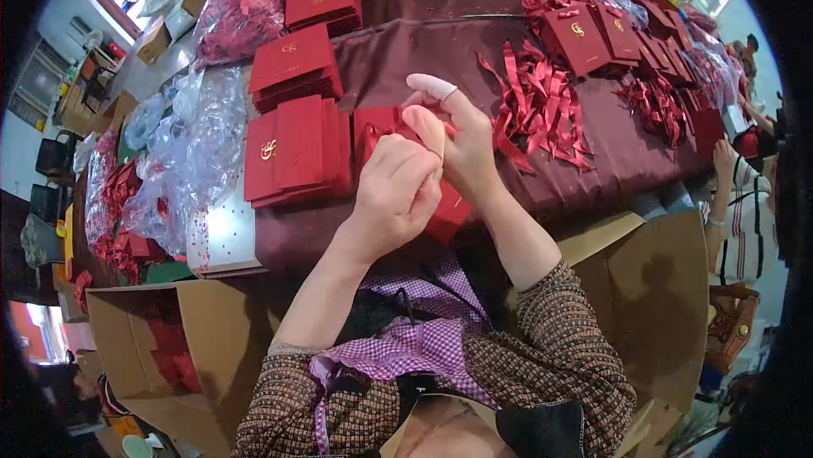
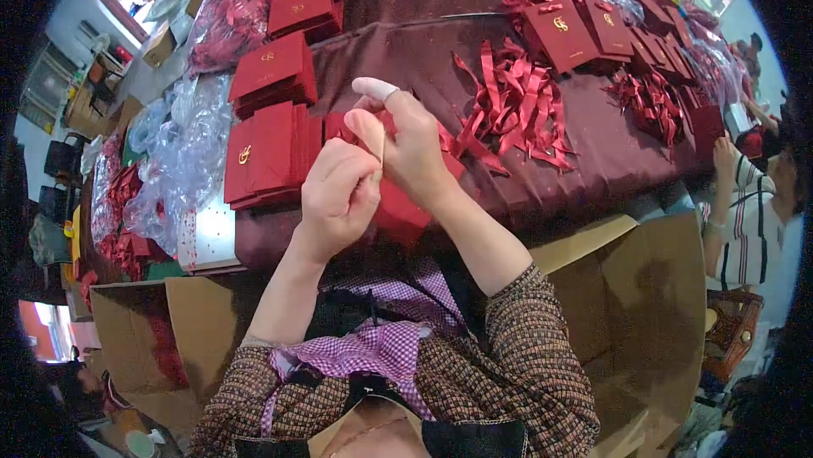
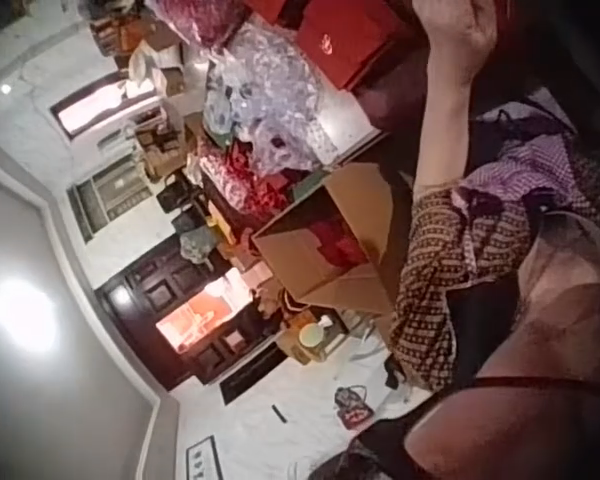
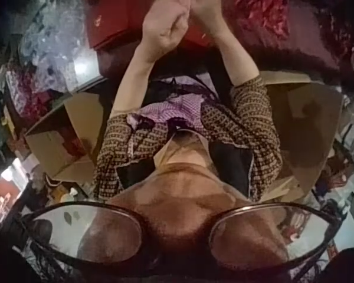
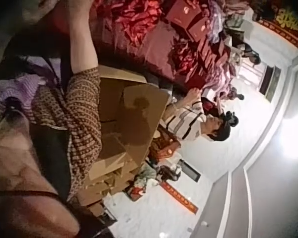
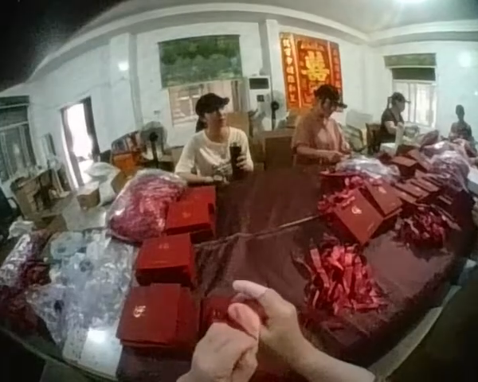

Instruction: The person puts on eyeglasses, then threads ribbon handles into slits on paper gift bags by hand.

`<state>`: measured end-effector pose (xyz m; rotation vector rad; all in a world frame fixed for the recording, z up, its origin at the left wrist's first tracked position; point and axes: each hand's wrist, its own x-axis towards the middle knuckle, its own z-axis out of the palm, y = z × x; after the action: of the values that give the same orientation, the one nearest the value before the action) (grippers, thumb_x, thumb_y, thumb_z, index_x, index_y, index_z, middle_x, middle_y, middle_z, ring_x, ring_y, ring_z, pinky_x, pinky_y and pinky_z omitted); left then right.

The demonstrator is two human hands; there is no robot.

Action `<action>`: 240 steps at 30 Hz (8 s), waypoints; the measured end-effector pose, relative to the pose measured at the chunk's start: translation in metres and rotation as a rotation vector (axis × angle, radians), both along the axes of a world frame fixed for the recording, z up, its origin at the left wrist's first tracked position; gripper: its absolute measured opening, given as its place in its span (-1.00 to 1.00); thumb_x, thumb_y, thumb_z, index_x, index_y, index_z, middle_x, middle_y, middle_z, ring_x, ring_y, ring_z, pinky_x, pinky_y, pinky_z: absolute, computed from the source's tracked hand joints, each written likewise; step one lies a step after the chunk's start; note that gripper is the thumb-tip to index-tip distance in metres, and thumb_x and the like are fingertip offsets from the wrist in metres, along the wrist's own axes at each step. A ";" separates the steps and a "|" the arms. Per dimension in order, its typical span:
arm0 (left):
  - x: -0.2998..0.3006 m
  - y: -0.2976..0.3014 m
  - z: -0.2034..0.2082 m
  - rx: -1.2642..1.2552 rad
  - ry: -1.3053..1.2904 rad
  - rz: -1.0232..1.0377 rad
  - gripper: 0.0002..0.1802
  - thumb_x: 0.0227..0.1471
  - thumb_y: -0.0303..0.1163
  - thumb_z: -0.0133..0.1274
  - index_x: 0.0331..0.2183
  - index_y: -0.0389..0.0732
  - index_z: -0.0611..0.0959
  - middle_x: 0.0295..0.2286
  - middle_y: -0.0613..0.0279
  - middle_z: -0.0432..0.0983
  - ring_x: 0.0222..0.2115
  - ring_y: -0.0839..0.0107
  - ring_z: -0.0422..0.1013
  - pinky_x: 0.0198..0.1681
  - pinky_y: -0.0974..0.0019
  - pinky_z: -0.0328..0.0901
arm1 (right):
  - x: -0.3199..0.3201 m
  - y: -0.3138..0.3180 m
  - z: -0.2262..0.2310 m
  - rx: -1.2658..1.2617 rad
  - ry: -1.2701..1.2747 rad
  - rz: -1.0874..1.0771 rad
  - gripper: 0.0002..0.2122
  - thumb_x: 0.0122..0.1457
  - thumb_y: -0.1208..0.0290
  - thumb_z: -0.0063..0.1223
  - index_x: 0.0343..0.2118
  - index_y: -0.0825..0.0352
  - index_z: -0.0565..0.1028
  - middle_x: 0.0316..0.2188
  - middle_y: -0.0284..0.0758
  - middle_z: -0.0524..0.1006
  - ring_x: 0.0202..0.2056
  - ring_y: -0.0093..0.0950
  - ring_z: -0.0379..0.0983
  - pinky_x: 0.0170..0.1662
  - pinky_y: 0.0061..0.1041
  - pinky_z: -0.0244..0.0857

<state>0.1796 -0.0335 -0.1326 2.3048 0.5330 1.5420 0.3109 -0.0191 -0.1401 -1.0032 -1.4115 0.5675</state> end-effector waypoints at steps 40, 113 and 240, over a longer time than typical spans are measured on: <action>0.032 -0.062 0.006 -0.497 0.013 -0.354 -0.88 0.00 -0.45 0.07 -0.36 -0.26 0.53 -0.44 0.11 0.38 -0.36 0.18 0.37 -0.26 0.24 0.27 | 0.067 -0.035 -0.003 -0.132 0.434 0.401 -0.58 0.25 0.14 -0.11 -0.16 0.51 0.49 -0.30 -0.14 0.56 -0.30 -0.35 0.52 -0.13 -0.41 0.38; -0.022 0.034 -0.042 -1.101 0.012 0.054 -0.73 -0.06 -0.55 0.08 -0.24 -0.45 0.56 -0.45 0.28 0.53 -0.42 0.60 0.40 -0.33 0.49 0.31 | 0.038 -0.001 -0.058 -0.023 -0.399 0.126 -0.84 0.00 0.64 0.07 -0.31 0.37 0.48 -0.42 -0.19 0.49 -0.32 -0.29 0.47 -0.25 -0.45 0.34; -0.034 -0.009 -0.022 -1.350 -0.368 -0.512 -0.68 0.16 -0.44 -0.05 -0.05 -0.31 0.45 -0.15 0.24 0.47 -0.16 0.48 0.38 -0.02 0.37 0.24 | 0.111 -0.008 0.022 -0.560 -0.055 0.635 -0.48 0.16 0.05 0.01 0.01 0.43 0.41 -0.09 -0.27 0.49 -0.07 -0.50 0.40 0.09 -0.52 0.20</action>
<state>0.1454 -0.0425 -0.1546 0.9730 0.5510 0.8244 0.4220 -0.0276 -0.1177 -0.9871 -1.6625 1.4718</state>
